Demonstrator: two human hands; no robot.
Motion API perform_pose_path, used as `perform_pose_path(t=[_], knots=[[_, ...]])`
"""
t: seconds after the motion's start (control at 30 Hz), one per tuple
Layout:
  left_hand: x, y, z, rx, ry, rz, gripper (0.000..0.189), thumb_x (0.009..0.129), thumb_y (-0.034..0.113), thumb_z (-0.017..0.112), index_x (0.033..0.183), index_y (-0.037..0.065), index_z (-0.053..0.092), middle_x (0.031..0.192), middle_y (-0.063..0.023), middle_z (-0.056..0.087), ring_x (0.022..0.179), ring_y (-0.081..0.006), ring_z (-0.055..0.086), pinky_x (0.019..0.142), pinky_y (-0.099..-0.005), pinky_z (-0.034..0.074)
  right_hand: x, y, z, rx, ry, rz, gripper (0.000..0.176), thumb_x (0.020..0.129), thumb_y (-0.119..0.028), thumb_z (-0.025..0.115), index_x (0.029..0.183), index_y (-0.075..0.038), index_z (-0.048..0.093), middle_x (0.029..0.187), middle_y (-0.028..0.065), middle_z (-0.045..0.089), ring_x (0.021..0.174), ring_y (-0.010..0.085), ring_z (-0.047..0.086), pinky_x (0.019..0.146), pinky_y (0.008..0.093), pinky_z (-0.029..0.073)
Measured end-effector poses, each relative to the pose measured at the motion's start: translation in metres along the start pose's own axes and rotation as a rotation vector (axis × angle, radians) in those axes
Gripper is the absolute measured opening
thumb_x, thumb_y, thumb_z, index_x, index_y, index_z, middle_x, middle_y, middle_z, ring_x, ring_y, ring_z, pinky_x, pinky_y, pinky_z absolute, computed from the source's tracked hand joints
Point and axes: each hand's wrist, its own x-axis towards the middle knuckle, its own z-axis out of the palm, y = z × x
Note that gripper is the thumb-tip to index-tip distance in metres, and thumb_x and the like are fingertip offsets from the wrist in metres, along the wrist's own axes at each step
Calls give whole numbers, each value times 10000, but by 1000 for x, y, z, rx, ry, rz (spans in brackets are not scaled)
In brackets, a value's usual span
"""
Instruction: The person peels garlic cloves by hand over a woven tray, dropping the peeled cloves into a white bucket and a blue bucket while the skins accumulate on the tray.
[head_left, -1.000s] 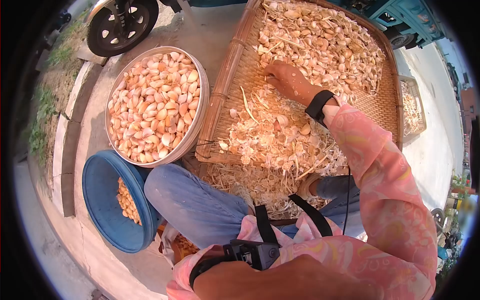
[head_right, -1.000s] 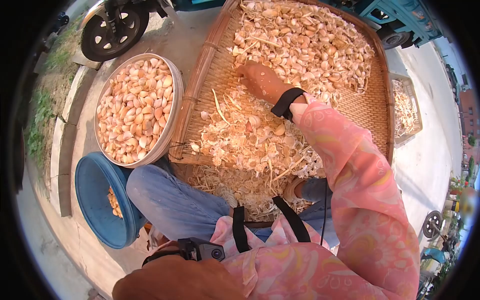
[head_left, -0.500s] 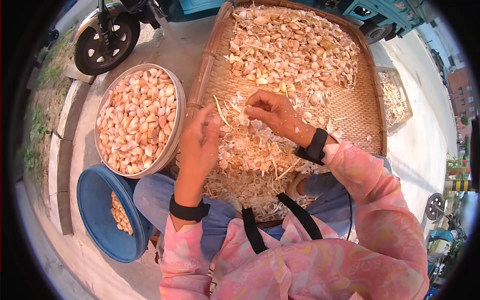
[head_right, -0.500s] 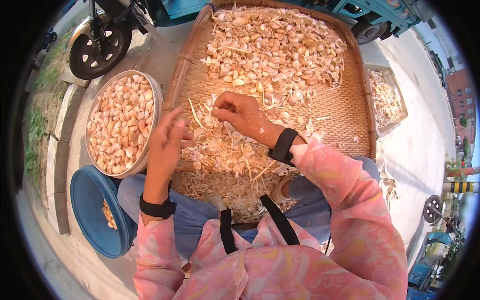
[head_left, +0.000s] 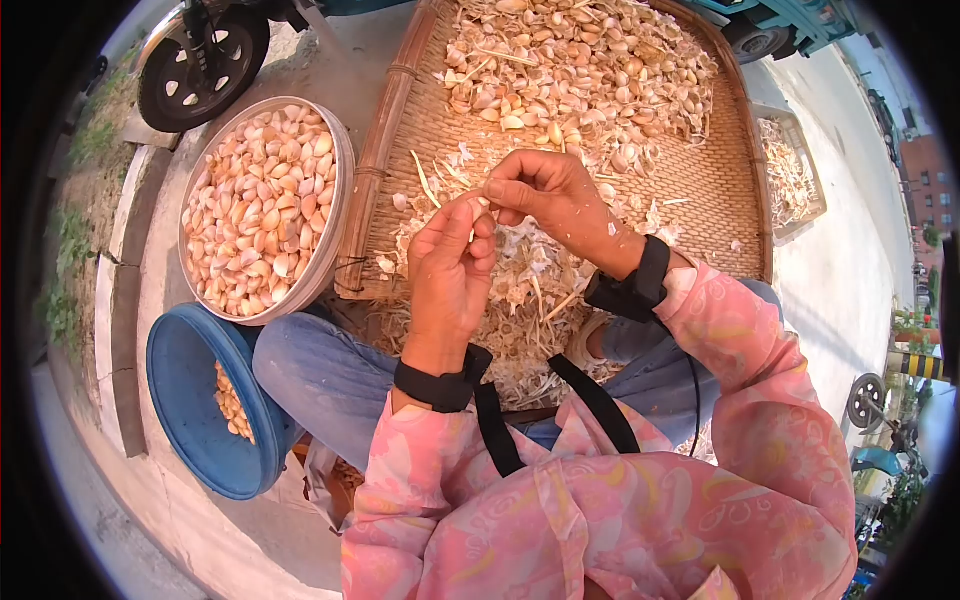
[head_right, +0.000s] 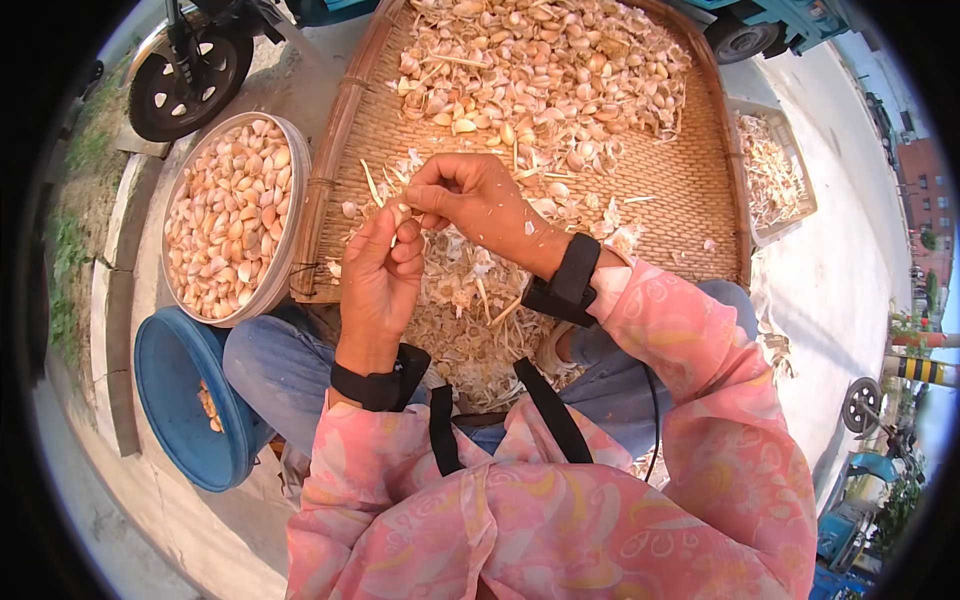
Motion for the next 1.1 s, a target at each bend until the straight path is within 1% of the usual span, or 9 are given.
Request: perform_pose_path(t=[0.13,0.23,0.27,0.37,0.4,0.53,0.67,0.8,1.1], knots=[[-1,7,-4,-124,-51,-93,244,915,168,504,1063,-23,531,780,-39,541,675,-81,476,584,-164,418,15,9,-19,-190,-9,207,274,907,-257,523,797,-21,606,702,31,591,578,85,550,532,231,452],[-11,20,7,98,3,10,259,932,178,465,1095,-21,503,837,-73,535,720,-105,507,606,-192,435,35,18,-41,-827,-70,122,316,913,-286,505,788,-12,601,662,51,570,589,107,558,520,267,437],[-16,26,14,274,-7,95,248,931,186,466,1083,-5,507,856,-86,551,749,-126,527,676,-235,450,49,29,-52,-886,9,-53,275,897,-258,492,797,-20,587,655,131,558,598,317,544,584,388,432],[-29,43,33,582,-141,237,266,922,235,479,1045,3,516,812,-92,575,762,-160,539,782,-355,452,88,33,-65,-1087,122,-395,176,858,-201,557,853,-29,596,762,118,592,683,249,585,597,337,445],[-38,49,44,602,-210,261,266,914,262,486,1005,13,518,780,-89,583,766,-174,544,833,-402,422,98,35,-65,-1162,96,-391,130,827,-142,564,910,-45,592,821,133,582,747,311,572,655,371,453],[-73,80,89,629,-575,369,236,916,289,461,886,59,501,709,-54,588,761,-193,547,939,-480,327,133,67,-65,-1419,10,-359,149,789,-117,557,922,-50,572,820,137,547,807,321,558,681,396,452],[-84,46,143,35,-439,842,159,801,118,649,697,1,628,520,-30,478,490,-130,467,450,-257,388,125,54,-58,-1426,-119,-252,127,762,-132,576,846,-41,545,791,143,548,758,330,544,656,396,445],[-120,57,158,-45,-249,557,214,806,170,659,666,11,635,482,-20,461,440,-130,431,391,-262,337,100,37,-60,-1405,-240,-129,118,767,-123,574,801,-32,506,774,140,539,744,322,540,648,400,432],[-111,66,136,-59,-624,842,233,859,175,595,767,-35,631,509,-37,457,431,-145,383,393,-275,296,74,31,-48,-1270,-291,-160,111,721,-42,565,785,-12,480,697,135,477,749,332,517,650,395,415]])
